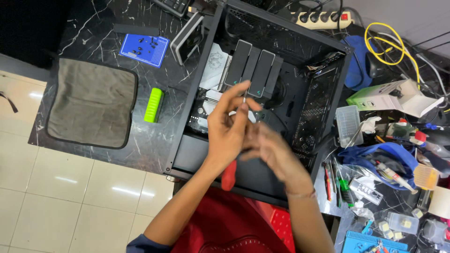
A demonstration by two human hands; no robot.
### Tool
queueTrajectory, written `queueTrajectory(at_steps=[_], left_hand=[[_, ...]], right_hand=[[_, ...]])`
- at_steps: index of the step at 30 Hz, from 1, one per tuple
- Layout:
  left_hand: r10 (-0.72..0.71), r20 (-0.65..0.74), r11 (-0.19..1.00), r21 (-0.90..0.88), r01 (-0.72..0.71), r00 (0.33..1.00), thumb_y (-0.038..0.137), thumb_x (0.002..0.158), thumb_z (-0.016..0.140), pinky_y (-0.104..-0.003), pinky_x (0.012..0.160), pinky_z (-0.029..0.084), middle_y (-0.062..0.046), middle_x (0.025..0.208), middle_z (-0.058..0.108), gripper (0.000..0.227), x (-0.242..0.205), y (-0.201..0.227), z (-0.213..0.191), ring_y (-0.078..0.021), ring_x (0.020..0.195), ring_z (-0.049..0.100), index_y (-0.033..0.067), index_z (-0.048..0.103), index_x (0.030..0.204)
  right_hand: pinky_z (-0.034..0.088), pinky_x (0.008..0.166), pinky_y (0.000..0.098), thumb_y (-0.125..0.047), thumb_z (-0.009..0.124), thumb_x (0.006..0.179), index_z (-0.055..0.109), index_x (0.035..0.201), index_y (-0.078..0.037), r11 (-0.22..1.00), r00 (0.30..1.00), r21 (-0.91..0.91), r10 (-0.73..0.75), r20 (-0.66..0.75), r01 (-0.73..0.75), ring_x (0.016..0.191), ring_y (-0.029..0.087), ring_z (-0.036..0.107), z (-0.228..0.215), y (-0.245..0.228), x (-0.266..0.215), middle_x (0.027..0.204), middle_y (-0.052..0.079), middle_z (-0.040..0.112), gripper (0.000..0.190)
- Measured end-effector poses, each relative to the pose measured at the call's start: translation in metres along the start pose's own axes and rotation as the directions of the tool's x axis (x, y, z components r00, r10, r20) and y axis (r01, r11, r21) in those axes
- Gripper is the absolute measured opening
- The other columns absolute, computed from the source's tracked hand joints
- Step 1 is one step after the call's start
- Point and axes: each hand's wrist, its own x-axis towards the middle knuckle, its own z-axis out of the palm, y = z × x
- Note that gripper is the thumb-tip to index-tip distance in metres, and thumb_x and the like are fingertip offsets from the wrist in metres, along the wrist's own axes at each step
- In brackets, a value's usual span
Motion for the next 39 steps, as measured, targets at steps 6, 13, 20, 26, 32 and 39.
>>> queueTrajectory(at_steps=[6,13,20,26,32,39], left_hand=[[-0.078,-0.166,0.993,-0.096,0.063,0.983,0.003,0.111,0.046,-0.026,0.035,0.049,-0.018,0.132,0.071,0.033,0.015,-0.028,0.012,-0.0187,0.063,0.073,0.0032,0.059,0.141],[-0.274,-0.282,0.937,-0.296,0.189,0.919,0.014,0.104,0.067,-0.040,0.082,0.071,-0.019,0.107,0.076,0.026,0.030,-0.061,-0.028,-0.0253,0.082,0.074,-0.0065,0.074,0.119],[-0.484,-0.167,0.834,-0.385,0.395,0.859,0.000,0.089,0.081,-0.038,0.093,0.070,-0.025,0.103,0.080,0.022,0.026,-0.069,-0.055,-0.0306,0.105,0.080,-0.0065,0.078,0.110],[-0.536,0.059,0.808,-0.252,0.532,0.842,0.001,0.090,0.080,-0.035,0.100,0.068,-0.024,0.111,0.082,0.020,0.033,-0.058,-0.076,-0.0267,0.104,0.080,-0.0022,0.079,0.109],[-0.569,0.236,0.811,0.002,0.585,0.788,0.008,0.093,0.080,-0.032,0.100,0.069,-0.010,0.099,0.079,0.018,0.037,-0.047,-0.086,-0.0187,0.097,0.080,0.0024,0.078,0.110],[-0.453,0.194,0.887,0.198,0.418,0.870,0.003,0.091,0.085,-0.038,0.087,0.070,-0.012,0.092,0.078,0.020,0.035,-0.064,-0.097,-0.0175,0.091,0.078,0.0000,0.080,0.110]], right_hand=[[0.066,0.072,0.0431,-0.023,0.063,0.105,0.068,0.129,0.003,0.972,0.997,-0.235,0.021,0.069,-0.004,0.090,0.024,0.075,0.011,0.021,-0.038,0.099,0.016,0.076,0.036],[0.050,0.058,0.0277,-0.023,0.050,0.111,0.062,0.125,-0.001,0.926,0.989,-0.352,0.150,0.009,-0.138,0.060,0.015,0.057,-0.029,0.003,-0.050,0.081,0.008,0.061,0.029],[0.036,0.045,0.0249,-0.016,0.054,0.106,0.075,0.118,0.006,0.878,0.982,-0.441,0.140,-0.130,-0.184,0.052,0.013,0.045,-0.058,-0.011,-0.040,0.066,0.009,0.056,0.032],[0.030,0.044,0.0223,-0.011,0.052,0.103,0.077,0.117,0.007,0.854,0.986,-0.496,0.119,-0.113,-0.160,0.048,0.012,0.041,-0.077,-0.022,-0.043,0.059,0.007,0.051,0.034],[0.030,0.050,0.0239,-0.011,0.054,0.102,0.079,0.116,0.007,0.805,0.988,-0.574,0.137,-0.070,-0.152,0.047,0.012,0.039,-0.089,-0.044,-0.046,0.053,0.004,0.045,0.034],[0.039,0.043,0.0290,-0.010,0.062,0.092,0.083,0.101,0.005,0.696,0.983,-0.695,0.136,-0.120,-0.181,0.040,0.017,0.046,-0.109,-0.038,-0.035,0.048,0.012,0.057,0.027]])
